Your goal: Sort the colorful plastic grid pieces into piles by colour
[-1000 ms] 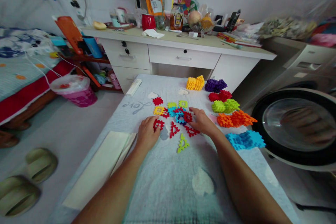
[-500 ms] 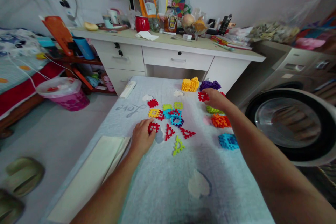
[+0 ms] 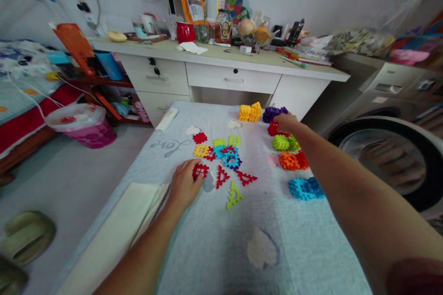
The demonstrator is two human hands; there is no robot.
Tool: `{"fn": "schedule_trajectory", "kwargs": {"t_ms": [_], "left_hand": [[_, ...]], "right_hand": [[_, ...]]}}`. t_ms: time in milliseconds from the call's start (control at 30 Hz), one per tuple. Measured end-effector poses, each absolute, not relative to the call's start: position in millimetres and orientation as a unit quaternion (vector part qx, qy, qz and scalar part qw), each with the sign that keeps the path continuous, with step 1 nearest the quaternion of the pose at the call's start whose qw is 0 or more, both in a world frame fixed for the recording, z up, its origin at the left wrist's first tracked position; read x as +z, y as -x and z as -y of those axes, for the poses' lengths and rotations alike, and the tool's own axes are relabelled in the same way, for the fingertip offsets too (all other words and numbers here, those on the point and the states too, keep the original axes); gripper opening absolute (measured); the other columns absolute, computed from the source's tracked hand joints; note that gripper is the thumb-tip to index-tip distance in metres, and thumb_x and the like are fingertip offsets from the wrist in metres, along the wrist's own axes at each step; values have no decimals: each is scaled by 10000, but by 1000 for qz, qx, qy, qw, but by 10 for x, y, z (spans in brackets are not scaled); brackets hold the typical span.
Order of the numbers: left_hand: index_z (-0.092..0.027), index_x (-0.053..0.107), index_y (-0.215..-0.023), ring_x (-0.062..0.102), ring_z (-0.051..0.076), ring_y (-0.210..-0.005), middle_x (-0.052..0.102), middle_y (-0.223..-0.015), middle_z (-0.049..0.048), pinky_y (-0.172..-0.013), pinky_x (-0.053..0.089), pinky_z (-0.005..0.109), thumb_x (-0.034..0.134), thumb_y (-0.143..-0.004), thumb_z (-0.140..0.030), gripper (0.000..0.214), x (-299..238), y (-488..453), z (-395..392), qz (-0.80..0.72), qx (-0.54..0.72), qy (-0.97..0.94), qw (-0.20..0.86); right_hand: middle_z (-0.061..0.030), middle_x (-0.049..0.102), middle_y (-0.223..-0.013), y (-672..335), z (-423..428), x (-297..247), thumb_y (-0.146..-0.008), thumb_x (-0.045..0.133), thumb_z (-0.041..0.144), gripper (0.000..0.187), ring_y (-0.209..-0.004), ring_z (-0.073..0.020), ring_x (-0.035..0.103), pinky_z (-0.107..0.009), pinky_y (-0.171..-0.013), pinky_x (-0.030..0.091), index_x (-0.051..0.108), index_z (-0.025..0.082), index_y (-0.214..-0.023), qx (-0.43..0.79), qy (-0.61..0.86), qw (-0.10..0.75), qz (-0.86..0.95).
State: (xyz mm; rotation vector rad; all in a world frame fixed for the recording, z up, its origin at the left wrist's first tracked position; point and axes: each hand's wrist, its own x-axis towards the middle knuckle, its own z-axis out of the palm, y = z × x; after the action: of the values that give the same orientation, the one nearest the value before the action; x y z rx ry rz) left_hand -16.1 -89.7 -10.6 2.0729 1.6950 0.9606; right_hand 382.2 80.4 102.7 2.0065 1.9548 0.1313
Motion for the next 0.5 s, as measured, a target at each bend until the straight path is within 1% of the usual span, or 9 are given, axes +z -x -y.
{"fn": "schedule_trajectory", "kwargs": {"t_ms": [100, 167, 233, 333, 400, 500], "left_hand": [[-180, 623, -1176, 602, 275, -1117, 675, -1187, 107, -1015, 464, 468, 539, -823, -263, 372, -108, 161, 898, -589, 338, -719, 148], [-175, 627, -1173, 602, 280, -1113, 677, -1183, 112, -1013, 464, 474, 539, -823, -267, 372, -103, 161, 898, -590, 336, -720, 148], [-176, 630, -1166, 605, 281, -1108, 679, -1175, 111, -1008, 468, 472, 539, -821, -268, 369, -95, 161, 900, -591, 331, -721, 148], [-191, 631, -1160, 607, 273, -1113, 678, -1177, 100, -1008, 468, 459, 538, -819, -260, 360, -85, 157, 904, -592, 333, -719, 147], [-195, 629, -1165, 607, 269, -1111, 675, -1178, 97, -1012, 465, 456, 539, -821, -261, 362, -79, 154, 910, -593, 334, -718, 147], [-191, 625, -1172, 600, 269, -1117, 671, -1177, 99, -1019, 457, 462, 547, -830, -281, 362, -67, 153, 921, -589, 331, -721, 152]], "right_hand": [[-175, 621, -1251, -3814, -805, 1003, -877, 591, 227, 379, -1187, -339, 499, -413, -909, 382, 694, 151, -1233, 47, -700, 164, -694], [-168, 637, -1226, -3806, -806, 986, -878, 597, 255, 348, -1173, -345, 503, -427, -907, 382, 712, 169, -1195, 48, -700, 168, -692], [-162, 648, -1218, -3798, -800, 971, -850, 626, 269, 335, -1159, -360, 505, -441, -896, 392, 722, 197, -1163, 52, -702, 174, -688], [-170, 646, -1225, -3780, -766, 971, -842, 628, 280, 336, -1169, -368, 491, -443, -900, 390, 723, 193, -1153, 63, -700, 167, -691], [-172, 643, -1233, -3749, -727, 999, -854, 615, 279, 338, -1180, -368, 483, -450, -913, 390, 717, 192, -1164, 75, -701, 149, -693], [-170, 637, -1265, -3626, -633, 1075, -864, 606, 247, 360, -1189, -364, 490, -465, -932, 397, 696, 205, -1210, 93, -699, 95, -703]]}}
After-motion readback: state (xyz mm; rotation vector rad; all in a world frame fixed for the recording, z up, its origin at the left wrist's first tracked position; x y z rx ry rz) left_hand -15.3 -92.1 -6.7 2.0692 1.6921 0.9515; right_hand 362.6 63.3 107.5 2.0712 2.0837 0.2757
